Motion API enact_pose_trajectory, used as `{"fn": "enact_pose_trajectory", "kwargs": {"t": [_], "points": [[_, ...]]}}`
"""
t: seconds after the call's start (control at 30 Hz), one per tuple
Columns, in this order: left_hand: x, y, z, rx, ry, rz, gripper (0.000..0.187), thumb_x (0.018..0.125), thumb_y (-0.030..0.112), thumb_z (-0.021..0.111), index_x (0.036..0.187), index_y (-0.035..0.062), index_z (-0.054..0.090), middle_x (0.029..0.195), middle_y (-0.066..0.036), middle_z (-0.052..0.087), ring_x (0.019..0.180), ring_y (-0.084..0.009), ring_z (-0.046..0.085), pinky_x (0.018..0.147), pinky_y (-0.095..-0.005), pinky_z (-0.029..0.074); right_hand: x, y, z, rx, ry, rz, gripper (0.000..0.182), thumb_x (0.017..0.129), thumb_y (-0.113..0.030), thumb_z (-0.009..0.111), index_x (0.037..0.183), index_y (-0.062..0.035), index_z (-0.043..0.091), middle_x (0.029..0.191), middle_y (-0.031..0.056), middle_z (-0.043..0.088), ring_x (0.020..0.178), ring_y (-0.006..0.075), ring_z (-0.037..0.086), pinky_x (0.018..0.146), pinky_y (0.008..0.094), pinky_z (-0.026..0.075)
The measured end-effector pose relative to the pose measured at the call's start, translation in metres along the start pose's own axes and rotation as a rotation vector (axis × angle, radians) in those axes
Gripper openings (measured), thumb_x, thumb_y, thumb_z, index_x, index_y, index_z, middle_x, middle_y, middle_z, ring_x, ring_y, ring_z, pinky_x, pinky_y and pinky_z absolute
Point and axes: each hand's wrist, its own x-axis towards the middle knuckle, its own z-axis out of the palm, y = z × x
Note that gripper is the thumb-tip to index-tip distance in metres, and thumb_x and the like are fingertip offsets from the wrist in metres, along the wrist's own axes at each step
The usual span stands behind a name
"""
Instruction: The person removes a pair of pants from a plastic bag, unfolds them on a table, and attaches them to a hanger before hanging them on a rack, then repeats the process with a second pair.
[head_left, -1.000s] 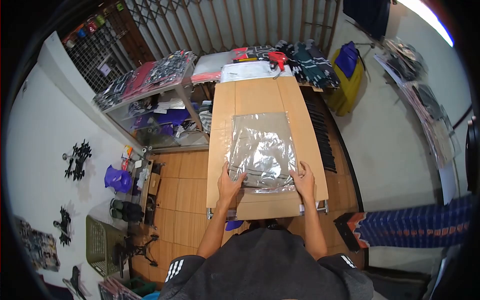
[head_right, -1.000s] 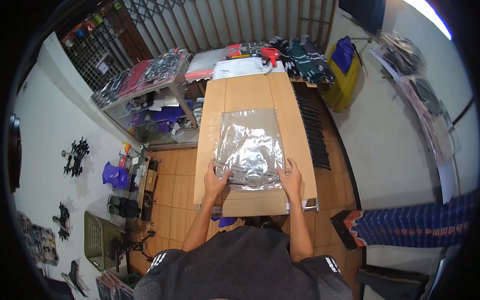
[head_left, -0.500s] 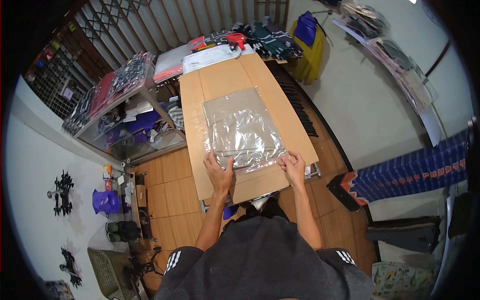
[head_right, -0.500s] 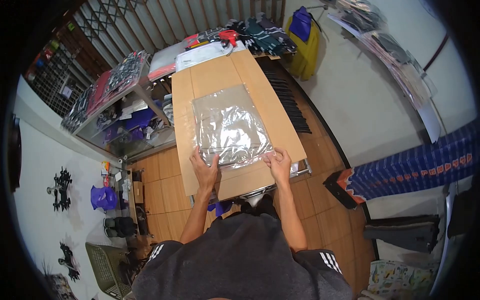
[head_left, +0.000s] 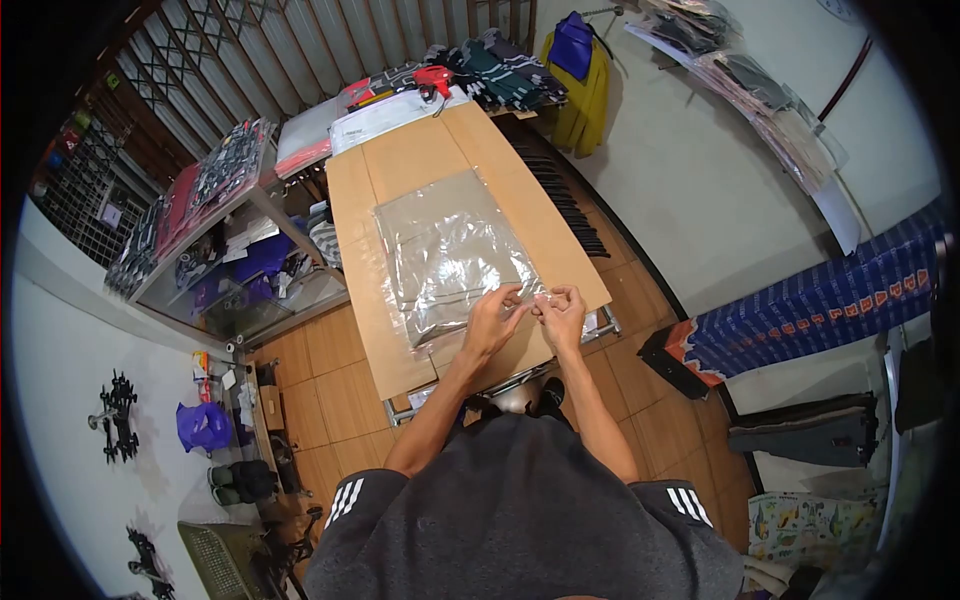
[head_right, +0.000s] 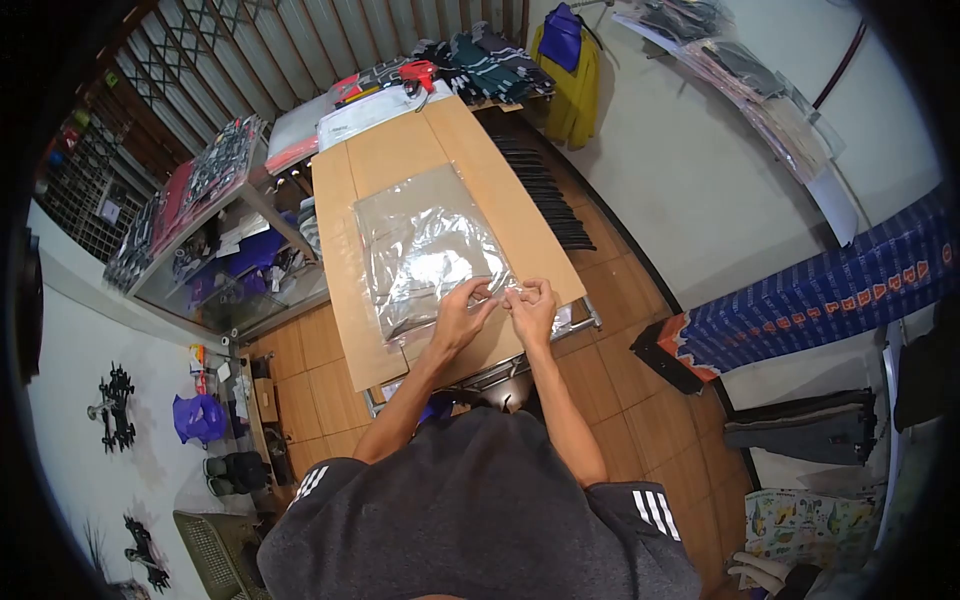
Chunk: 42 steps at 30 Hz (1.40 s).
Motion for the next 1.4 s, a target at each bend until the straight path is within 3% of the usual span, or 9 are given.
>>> {"fn": "enact_pose_trajectory", "kwargs": {"t": [0.2,0.47,0.57,0.9,1.4], "points": [[0.007,-0.001,0.009,0.031,-0.049,0.003,0.031,0.087,0.009,0.074,0.116,0.0040,0.066,0.090,-0.012,0.075,0.079,-0.0297,0.071,0.069,-0.0407,0.055,-0.001,0.000,-0.001,0.046,-0.031,0.008,0.039,0.090,-0.007,0.076,0.113,0.0009,0.046,0.081,0.0122,0.071,0.068,0.0130,0.068,0.057,0.0217,0.051],[0.007,-0.012,0.018,0.016,0.001,-0.085,0.026,0.089,0.011,0.072,0.114,0.0056,0.066,0.090,-0.016,0.074,0.080,-0.0329,0.071,0.069,-0.0418,0.055,-0.006,-0.003,-0.005,-0.038,-0.090,-0.074,0.053,0.088,-0.003,0.075,0.128,0.0064,0.042,0.087,0.0159,0.072,0.075,0.0153,0.069,0.066,0.0242,0.055],[0.002,-0.013,0.021,0.012,0.029,-0.042,0.024,0.089,0.010,0.072,0.112,0.0038,0.067,0.093,-0.016,0.073,0.080,-0.0305,0.071,0.070,-0.0400,0.054,-0.005,-0.006,-0.005,0.008,-0.053,0.032,0.047,0.087,0.000,0.072,0.125,0.0084,0.045,0.089,0.0200,0.072,0.078,0.0204,0.073,0.069,0.0277,0.058],[-0.006,-0.005,0.019,0.104,0.020,0.084,0.025,0.086,0.013,0.075,0.109,0.0045,0.068,0.098,-0.010,0.073,0.086,-0.0272,0.067,0.085,-0.0409,0.049,-0.005,-0.003,-0.006,0.013,-0.074,-0.020,0.038,0.089,-0.001,0.072,0.118,0.0110,0.051,0.088,0.0193,0.073,0.076,0.0189,0.072,0.065,0.0259,0.057],[-0.005,-0.016,0.026,0.173,0.100,0.102,0.014,0.093,0.010,0.066,0.105,0.0037,0.070,0.099,-0.015,0.072,0.092,-0.0351,0.067,0.081,-0.0442,0.051,-0.005,-0.003,-0.006,-0.023,-0.046,-0.020,0.042,0.088,-0.003,0.074,0.120,0.0101,0.050,0.084,0.0175,0.072,0.071,0.0180,0.071,0.063,0.0256,0.056]]}}
